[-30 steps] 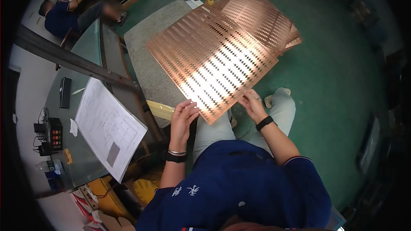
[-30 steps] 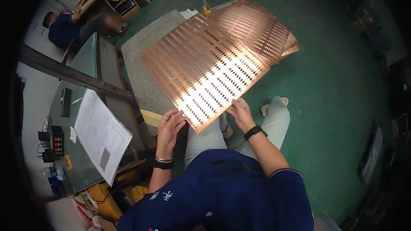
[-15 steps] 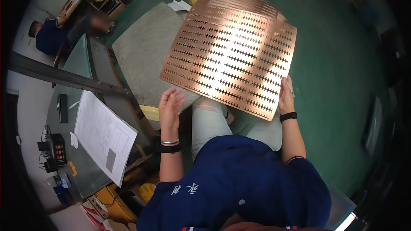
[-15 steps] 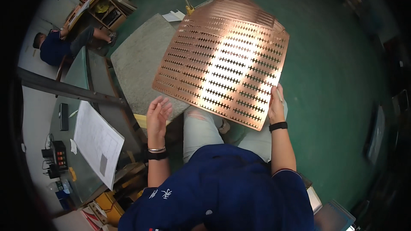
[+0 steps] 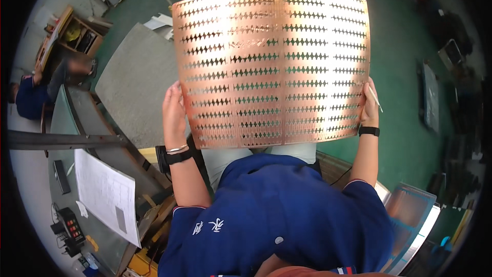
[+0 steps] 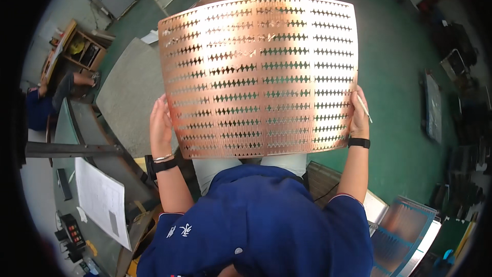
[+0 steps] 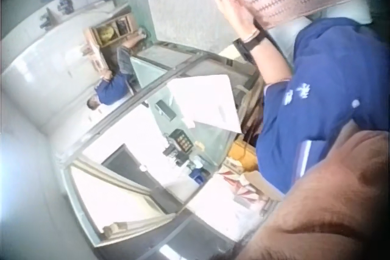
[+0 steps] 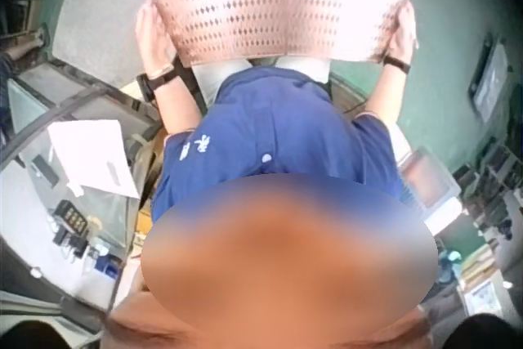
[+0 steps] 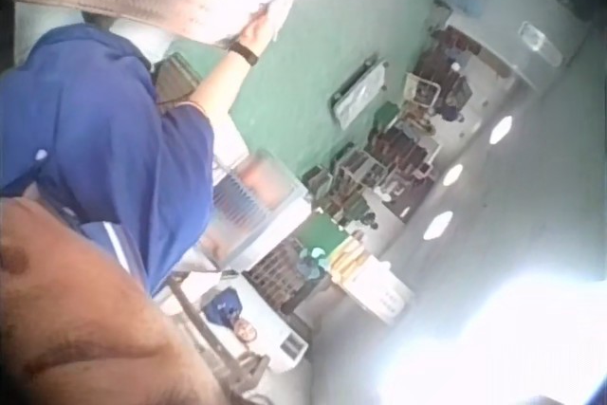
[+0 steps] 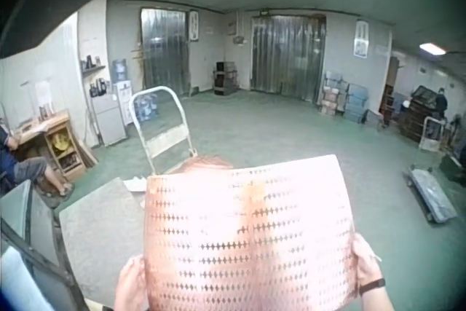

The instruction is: Inspecting and cleaning copper-colored metal sheets using a small tool.

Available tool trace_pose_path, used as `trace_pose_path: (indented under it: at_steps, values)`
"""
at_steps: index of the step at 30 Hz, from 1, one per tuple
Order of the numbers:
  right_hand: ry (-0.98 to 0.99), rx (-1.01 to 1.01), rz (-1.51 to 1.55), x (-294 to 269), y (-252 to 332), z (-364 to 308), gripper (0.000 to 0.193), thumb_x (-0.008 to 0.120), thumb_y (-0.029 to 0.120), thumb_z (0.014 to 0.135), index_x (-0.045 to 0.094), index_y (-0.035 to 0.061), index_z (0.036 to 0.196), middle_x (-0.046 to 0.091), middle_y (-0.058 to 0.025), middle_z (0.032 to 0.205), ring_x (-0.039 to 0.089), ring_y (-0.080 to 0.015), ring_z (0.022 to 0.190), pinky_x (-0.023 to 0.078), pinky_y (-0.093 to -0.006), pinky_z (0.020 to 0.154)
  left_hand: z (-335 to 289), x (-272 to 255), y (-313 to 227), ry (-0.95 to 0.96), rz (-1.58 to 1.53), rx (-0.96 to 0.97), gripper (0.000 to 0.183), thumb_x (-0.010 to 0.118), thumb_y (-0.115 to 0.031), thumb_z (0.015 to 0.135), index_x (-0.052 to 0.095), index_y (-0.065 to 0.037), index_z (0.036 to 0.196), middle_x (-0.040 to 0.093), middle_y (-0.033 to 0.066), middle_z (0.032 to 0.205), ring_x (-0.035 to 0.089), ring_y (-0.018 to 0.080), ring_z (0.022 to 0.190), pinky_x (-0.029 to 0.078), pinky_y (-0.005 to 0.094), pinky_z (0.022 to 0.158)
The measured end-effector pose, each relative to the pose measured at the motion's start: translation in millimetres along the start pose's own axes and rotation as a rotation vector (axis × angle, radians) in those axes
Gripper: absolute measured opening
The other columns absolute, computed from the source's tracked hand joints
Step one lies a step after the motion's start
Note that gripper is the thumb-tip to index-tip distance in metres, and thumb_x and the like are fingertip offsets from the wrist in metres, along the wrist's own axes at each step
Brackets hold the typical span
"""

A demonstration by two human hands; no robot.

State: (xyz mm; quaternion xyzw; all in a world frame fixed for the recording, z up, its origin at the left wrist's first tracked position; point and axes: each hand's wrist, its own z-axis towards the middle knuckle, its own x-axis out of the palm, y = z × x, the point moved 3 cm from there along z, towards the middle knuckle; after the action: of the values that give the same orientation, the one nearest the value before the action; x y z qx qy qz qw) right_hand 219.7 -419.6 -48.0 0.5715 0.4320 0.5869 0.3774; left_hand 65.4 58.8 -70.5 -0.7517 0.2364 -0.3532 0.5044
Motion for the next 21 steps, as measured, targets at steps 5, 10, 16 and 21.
trace_pose_path:
  at_steps: [5, 10, 16, 21]
  values:
    - [-0.007, -0.027, -0.018, -7, 7, -9, 0.028, 0.051, 0.016, 0.092, 0.049, -0.001, 0.114, 0.061, -0.0074, 0.104, 0.058, -0.0113, 0.093, 0.047, -0.024, 0.082, 2, 4, 13, 0.115, -0.029, 0.075, 0.016, 0.049, -0.019, 0.094, 0.053, -0.005, 0.101, 0.056, -0.0008, 0.087, 0.052, 0.0065, 0.079, 0.043, 0.0221, 0.071]
    - [0.01, -0.025, -0.026, -9, 8, -10, 0.029, 0.05, 0.015, 0.092, 0.049, -0.0017, 0.115, 0.061, -0.0076, 0.104, 0.058, -0.0122, 0.095, 0.046, -0.0246, 0.083, -15, 13, -4, 0.043, -0.039, 0.151, 0.012, 0.05, -0.018, 0.093, 0.054, -0.007, 0.094, 0.053, -0.0039, 0.078, 0.049, 0.005, 0.071, 0.041, 0.0203, 0.064]
    - [0.072, -0.034, 0.002, 0, 14, -4, 0.032, 0.051, 0.017, 0.092, 0.049, -0.0024, 0.117, 0.059, -0.0095, 0.108, 0.057, -0.0139, 0.099, 0.045, -0.0269, 0.086, -18, 8, -12, -0.01, -0.085, 0.172, 0.009, 0.052, -0.017, 0.092, 0.055, -0.008, 0.091, 0.057, -0.003, 0.081, 0.052, 0.0054, 0.074, 0.043, 0.0206, 0.066]
    - [0.128, -0.035, -0.036, 7, 19, 2, 0.035, 0.054, 0.02, 0.09, 0.049, -0.0028, 0.117, 0.059, -0.0097, 0.109, 0.056, -0.0157, 0.1, 0.043, -0.0284, 0.089, -11, -14, -7, -0.027, -0.098, 0.202, 0.01, 0.054, -0.017, 0.091, 0.056, -0.008, 0.092, 0.059, -0.0021, 0.085, 0.054, 0.0064, 0.077, 0.044, 0.021, 0.066]
